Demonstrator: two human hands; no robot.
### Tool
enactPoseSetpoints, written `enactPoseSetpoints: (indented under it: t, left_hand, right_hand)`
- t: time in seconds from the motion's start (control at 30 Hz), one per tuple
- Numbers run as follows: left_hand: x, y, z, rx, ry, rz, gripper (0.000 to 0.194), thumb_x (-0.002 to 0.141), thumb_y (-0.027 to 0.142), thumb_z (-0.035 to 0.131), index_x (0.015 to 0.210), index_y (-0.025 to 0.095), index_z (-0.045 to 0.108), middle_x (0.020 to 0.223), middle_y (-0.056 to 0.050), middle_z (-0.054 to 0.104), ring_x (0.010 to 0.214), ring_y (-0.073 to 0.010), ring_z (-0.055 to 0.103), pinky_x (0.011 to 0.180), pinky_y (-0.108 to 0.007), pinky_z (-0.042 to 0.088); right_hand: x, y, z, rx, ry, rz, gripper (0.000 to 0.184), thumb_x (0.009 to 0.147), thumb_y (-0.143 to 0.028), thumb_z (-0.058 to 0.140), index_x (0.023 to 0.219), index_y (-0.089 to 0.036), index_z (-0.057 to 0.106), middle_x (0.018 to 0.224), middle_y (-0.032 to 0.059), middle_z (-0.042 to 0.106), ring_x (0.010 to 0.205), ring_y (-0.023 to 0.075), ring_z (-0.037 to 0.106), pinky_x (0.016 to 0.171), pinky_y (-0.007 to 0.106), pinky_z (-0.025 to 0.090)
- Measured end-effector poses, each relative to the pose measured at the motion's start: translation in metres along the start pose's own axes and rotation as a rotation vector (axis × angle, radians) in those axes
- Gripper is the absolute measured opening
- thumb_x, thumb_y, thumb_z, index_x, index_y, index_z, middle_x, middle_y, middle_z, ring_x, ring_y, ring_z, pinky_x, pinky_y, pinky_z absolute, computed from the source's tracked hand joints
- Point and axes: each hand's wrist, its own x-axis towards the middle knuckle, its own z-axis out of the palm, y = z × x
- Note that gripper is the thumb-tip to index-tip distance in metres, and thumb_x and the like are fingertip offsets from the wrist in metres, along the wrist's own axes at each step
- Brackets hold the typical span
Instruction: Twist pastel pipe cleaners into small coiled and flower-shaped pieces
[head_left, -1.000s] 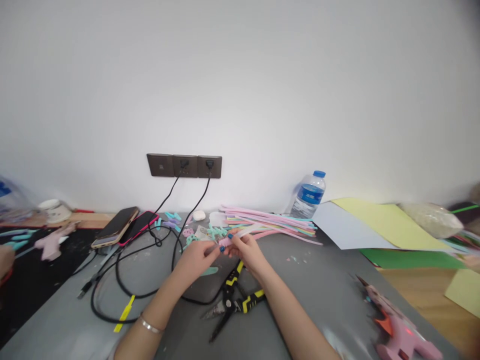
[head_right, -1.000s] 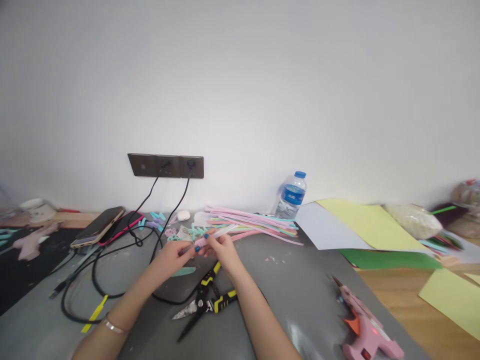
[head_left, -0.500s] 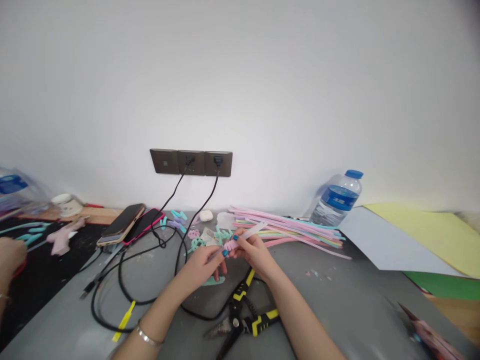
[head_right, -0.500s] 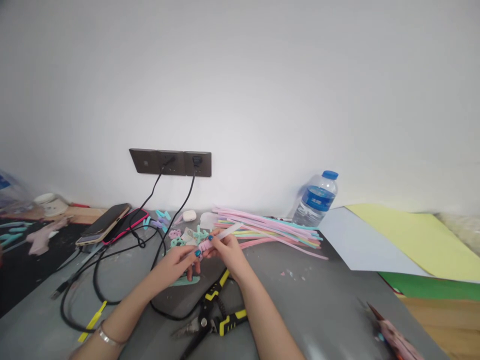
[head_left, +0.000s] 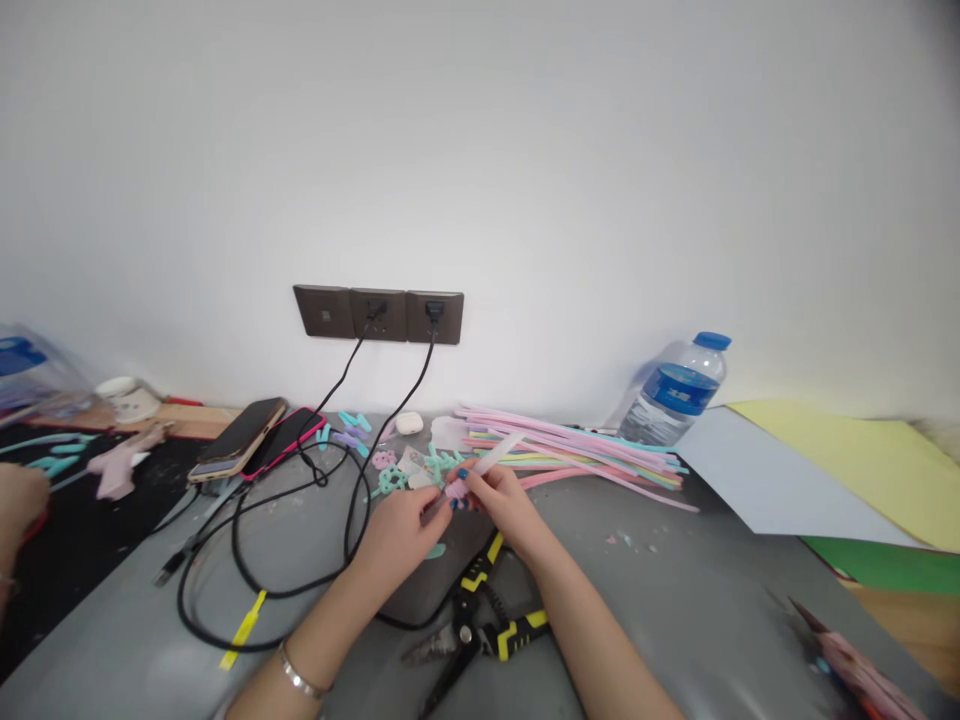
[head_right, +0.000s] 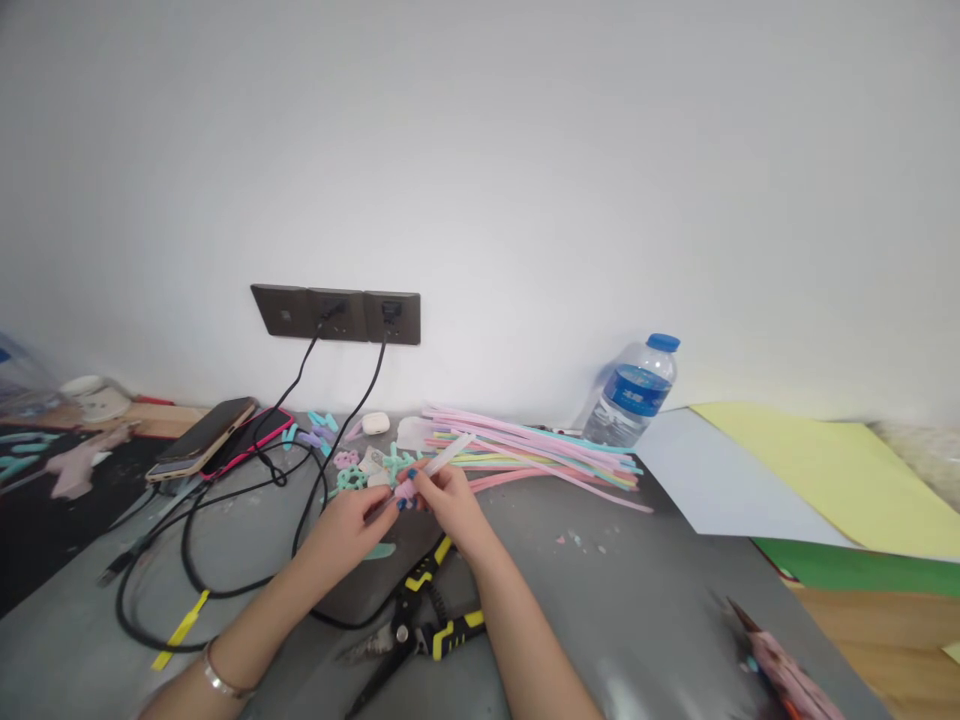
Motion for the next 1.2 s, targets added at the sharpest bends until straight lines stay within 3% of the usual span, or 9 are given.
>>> enactPoseSetpoints:
  t: [0.27, 0.6, 0.8, 1.07, 1.2]
  left_hand:
    - [0.001, -0.002, -0.003, -0.022, -0.021, -0.035, 0.029, 0.087, 0.037, 0.043, 0.063, 0.020, 0.044, 0.053, 0.004, 0.040, 0.052, -0.0132, 0.038, 0.051, -0.025, 0.019]
    - [0.001, -0.004, -0.003, -0.013, -0.034, -0.069, 0.028, 0.086, 0.037, 0.044, 0.064, 0.020, 0.045, 0.054, 0.003, 0.042, 0.053, -0.0133, 0.039, 0.052, -0.024, 0.021]
    - [0.002, -0.006, -0.001, -0.068, -0.020, -0.071, 0.022, 0.086, 0.036, 0.044, 0.070, 0.021, 0.045, 0.057, 0.004, 0.045, 0.054, -0.0140, 0.043, 0.052, -0.024, 0.023]
    - [0.001, -0.005, -0.012, -0.168, -0.067, -0.072, 0.020, 0.088, 0.037, 0.043, 0.076, 0.021, 0.045, 0.059, 0.004, 0.052, 0.050, -0.0133, 0.042, 0.051, -0.023, 0.025]
    - [0.001, -0.005, -0.015, -0.134, -0.053, -0.065, 0.020, 0.088, 0.036, 0.044, 0.075, 0.021, 0.046, 0.056, 0.005, 0.048, 0.050, -0.0129, 0.041, 0.051, -0.023, 0.024]
  right_hand:
    - [-0.005, -0.005, 0.002, 0.236, -0.075, 0.110, 0.026, 0.073, -0.042, 0.071, 0.077, -0.017, 0.073, 0.068, 0.0011, 0.066, 0.059, 0.0118, 0.056, 0.058, 0.024, 0.048]
    - [-0.002, -0.002, 0.003, 0.242, -0.066, 0.122, 0.031, 0.069, -0.046, 0.074, 0.076, -0.015, 0.073, 0.067, 0.0013, 0.065, 0.057, 0.0107, 0.055, 0.050, 0.020, 0.046]
    - [-0.004, -0.005, 0.004, 0.270, -0.078, 0.131, 0.030, 0.070, -0.045, 0.074, 0.075, -0.015, 0.072, 0.066, 0.0010, 0.065, 0.057, 0.0106, 0.056, 0.056, 0.022, 0.048]
    - [-0.003, -0.009, 0.001, 0.332, 0.066, 0.148, 0.029, 0.061, -0.039, 0.081, 0.071, -0.014, 0.071, 0.064, 0.0005, 0.063, 0.055, 0.0101, 0.054, 0.051, 0.021, 0.043]
    - [-0.003, -0.009, -0.001, 0.334, 0.050, 0.162, 0.031, 0.064, -0.041, 0.079, 0.077, -0.014, 0.073, 0.064, -0.0001, 0.061, 0.056, 0.0109, 0.056, 0.049, 0.020, 0.040]
